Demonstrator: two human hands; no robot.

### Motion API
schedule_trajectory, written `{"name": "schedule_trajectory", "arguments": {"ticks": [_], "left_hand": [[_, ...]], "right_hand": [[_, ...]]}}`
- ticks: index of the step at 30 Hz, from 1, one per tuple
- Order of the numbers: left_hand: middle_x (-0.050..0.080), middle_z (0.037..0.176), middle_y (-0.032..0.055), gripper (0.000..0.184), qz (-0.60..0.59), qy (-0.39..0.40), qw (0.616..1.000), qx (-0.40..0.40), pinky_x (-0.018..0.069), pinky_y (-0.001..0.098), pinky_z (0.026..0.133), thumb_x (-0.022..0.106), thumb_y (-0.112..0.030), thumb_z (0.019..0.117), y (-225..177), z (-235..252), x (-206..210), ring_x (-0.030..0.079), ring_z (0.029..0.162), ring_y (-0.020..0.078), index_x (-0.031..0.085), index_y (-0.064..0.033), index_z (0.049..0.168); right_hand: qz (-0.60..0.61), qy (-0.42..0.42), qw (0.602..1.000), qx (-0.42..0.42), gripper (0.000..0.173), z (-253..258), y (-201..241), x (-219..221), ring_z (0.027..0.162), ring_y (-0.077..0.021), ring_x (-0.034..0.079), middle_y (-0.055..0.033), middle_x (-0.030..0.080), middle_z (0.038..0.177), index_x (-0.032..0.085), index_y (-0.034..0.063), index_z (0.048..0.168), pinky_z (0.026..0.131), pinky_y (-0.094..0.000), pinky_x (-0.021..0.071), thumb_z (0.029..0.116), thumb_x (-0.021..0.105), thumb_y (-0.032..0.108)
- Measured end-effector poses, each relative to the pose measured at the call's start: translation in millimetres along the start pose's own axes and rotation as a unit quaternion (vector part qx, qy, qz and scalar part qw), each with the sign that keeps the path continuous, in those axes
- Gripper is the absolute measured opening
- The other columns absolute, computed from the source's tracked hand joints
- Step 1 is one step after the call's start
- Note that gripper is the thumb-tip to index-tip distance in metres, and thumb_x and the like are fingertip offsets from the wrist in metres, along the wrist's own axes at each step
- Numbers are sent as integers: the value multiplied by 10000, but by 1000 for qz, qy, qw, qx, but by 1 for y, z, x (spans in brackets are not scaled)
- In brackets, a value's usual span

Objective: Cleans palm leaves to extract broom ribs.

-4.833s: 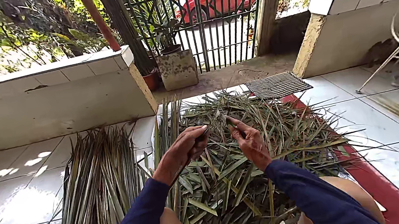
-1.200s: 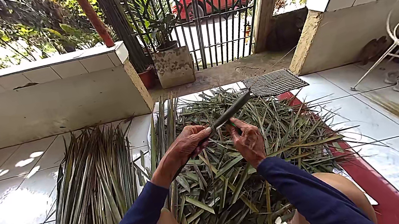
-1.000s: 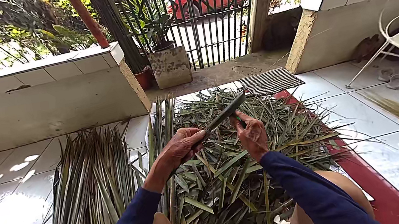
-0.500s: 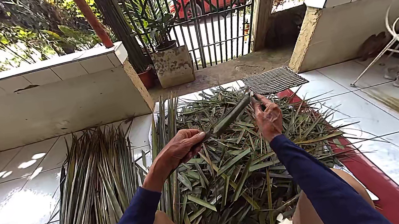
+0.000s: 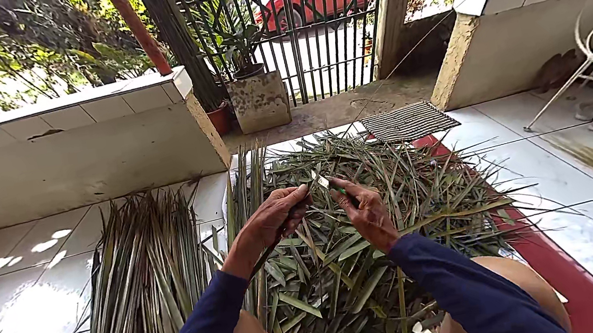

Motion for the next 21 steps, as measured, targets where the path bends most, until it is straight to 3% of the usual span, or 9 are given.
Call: {"name": "schedule_trajectory", "arguments": {"ticks": [3, 10, 16, 21], "left_hand": [[401, 614, -53, 367, -8, 32, 999, -14, 307, 164, 373, 418, -385, 1113, 1, 5, 9, 348, 416, 32, 618, -93, 1016], [381, 603, -59, 374, -6, 64, 998, -17, 297, 160, 372, 411, -381, 1115, 3, 7, 15, 339, 412, 26, 618, -87, 1012], [382, 602, -59, 361, -14, 77, 997, -12, 295, 158, 368, 420, -362, 1114, 3, 2, 15, 340, 411, 24, 621, -78, 1016], [385, 607, -58, 355, -7, 85, 996, -15, 285, 158, 367, 418, -352, 1115, 4, -5, 12, 334, 412, 23, 621, -77, 1018]], "right_hand": [[-8, 15, 1000, 12, 383, 1, -1, 3, 924, -75, 692, 20, 746, 1150, 688, 246, 1359, 862, -333, 565, 1066, 516, 422], [-41, -30, 998, 32, 381, 6, -6, -9, 1054, -102, 700, 33, 737, 1225, 695, 265, 1355, 935, -398, 564, 1056, 532, 436], [-17, -75, 996, 49, 367, 14, -9, -26, 919, -106, 701, 24, 747, 1155, 693, 261, 1357, 852, -400, 574, 1045, 569, 408], [-5, -97, 993, 62, 360, 19, -10, -38, 906, -126, 697, 8, 742, 1174, 679, 252, 1376, 834, -418, 566, 1047, 591, 366]]}}
Point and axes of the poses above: each hand's wrist, its own z-axis towards the middle knuckle, its own x-axis out of the palm, y = z × x, the point moved 5 cm from there along z, towards the middle knuckle
